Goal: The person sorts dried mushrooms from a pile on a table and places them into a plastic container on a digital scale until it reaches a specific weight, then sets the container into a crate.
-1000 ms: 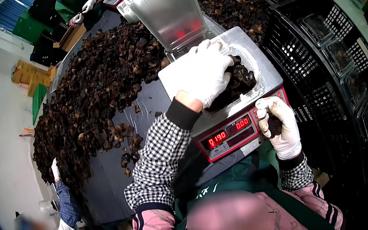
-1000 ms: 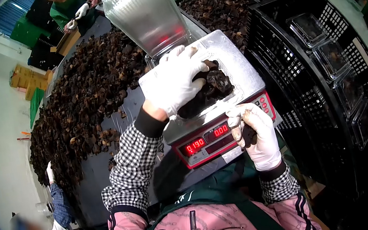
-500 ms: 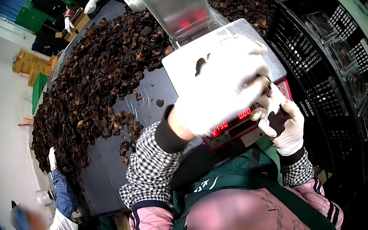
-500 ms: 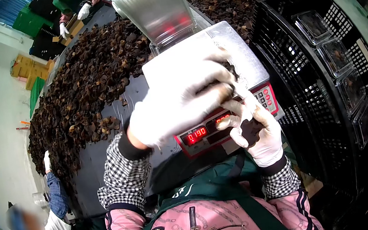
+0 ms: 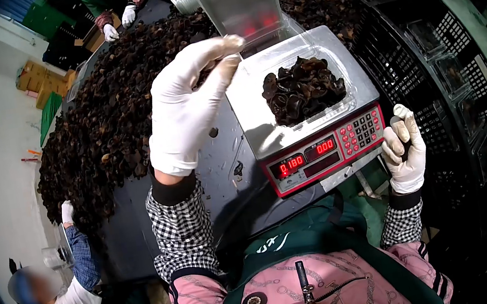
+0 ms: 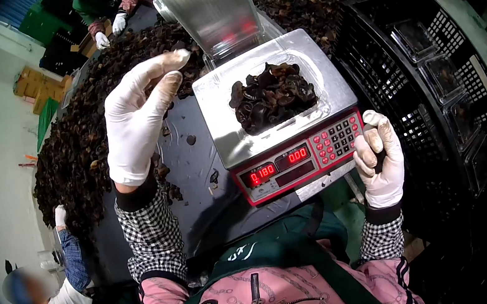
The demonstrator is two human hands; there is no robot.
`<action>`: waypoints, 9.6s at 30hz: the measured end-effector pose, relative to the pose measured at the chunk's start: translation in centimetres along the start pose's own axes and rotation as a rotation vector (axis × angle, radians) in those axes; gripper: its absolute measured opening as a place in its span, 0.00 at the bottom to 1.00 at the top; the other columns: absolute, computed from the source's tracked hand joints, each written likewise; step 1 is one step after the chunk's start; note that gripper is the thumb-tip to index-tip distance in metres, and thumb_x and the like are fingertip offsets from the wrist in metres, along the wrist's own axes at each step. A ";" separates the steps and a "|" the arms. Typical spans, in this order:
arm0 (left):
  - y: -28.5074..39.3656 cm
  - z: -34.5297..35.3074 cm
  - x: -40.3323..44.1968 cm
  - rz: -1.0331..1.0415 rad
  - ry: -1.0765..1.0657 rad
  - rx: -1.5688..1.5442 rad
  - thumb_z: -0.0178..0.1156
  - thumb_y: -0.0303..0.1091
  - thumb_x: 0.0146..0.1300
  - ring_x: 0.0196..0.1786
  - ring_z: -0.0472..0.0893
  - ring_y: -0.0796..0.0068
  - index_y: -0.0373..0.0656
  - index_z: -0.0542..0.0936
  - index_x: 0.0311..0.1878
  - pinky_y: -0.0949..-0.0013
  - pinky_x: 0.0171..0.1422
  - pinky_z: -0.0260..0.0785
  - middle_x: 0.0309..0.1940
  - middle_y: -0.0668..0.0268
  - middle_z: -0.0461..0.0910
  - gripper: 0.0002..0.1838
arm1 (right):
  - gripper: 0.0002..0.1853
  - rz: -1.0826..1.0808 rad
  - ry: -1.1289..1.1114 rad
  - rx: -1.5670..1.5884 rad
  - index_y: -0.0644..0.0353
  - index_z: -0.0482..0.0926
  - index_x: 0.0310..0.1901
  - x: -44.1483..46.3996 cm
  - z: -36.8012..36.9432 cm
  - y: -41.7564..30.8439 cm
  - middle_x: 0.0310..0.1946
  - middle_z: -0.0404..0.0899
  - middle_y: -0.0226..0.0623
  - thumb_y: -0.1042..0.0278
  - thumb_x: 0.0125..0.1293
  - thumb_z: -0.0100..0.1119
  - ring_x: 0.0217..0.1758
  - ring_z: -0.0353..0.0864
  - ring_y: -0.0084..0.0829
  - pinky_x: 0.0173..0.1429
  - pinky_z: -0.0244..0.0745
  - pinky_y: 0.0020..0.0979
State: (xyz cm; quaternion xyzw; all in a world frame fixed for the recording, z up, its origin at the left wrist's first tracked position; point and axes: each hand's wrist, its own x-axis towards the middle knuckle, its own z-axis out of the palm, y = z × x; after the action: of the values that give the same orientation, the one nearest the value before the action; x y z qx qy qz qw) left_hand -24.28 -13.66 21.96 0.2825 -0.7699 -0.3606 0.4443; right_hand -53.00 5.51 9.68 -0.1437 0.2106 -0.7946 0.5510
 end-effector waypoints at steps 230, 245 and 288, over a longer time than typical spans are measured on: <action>-16.3 -11.6 -28.1 -0.576 0.569 0.567 0.60 0.20 0.57 0.44 0.84 0.58 0.41 0.82 0.45 0.62 0.51 0.78 0.40 0.57 0.82 0.12 | 0.23 -0.186 -0.366 -1.455 0.65 0.81 0.59 9.8 6.7 9.7 0.59 0.83 0.41 0.51 0.81 0.51 0.61 0.81 0.35 0.70 0.70 0.35; -7.1 8.8 -4.7 0.261 0.015 0.309 0.69 0.36 0.59 0.57 0.78 0.49 0.41 0.74 0.64 0.52 0.62 0.72 0.53 0.55 0.77 0.29 | 0.33 -0.134 -0.116 -0.947 0.69 0.78 0.62 11.0 4.0 9.0 0.61 0.81 0.46 0.42 0.83 0.41 0.65 0.79 0.36 0.73 0.69 0.40; -20.8 -11.8 -16.8 -0.485 0.138 1.006 0.70 0.39 0.61 0.55 0.79 0.49 0.46 0.82 0.57 0.56 0.59 0.76 0.56 0.56 0.78 0.21 | 0.18 0.961 0.027 -0.131 0.54 0.79 0.55 -0.2 5.8 28.2 0.50 0.83 0.34 0.53 0.71 0.58 0.49 0.82 0.36 0.37 0.72 0.30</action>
State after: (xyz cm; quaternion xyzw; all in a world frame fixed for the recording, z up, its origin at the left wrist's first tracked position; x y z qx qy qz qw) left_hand -3.98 -16.60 1.20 0.6514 -0.7292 -0.0214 0.2086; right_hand -27.26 -3.93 0.83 -0.0544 0.3099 -0.4371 0.8426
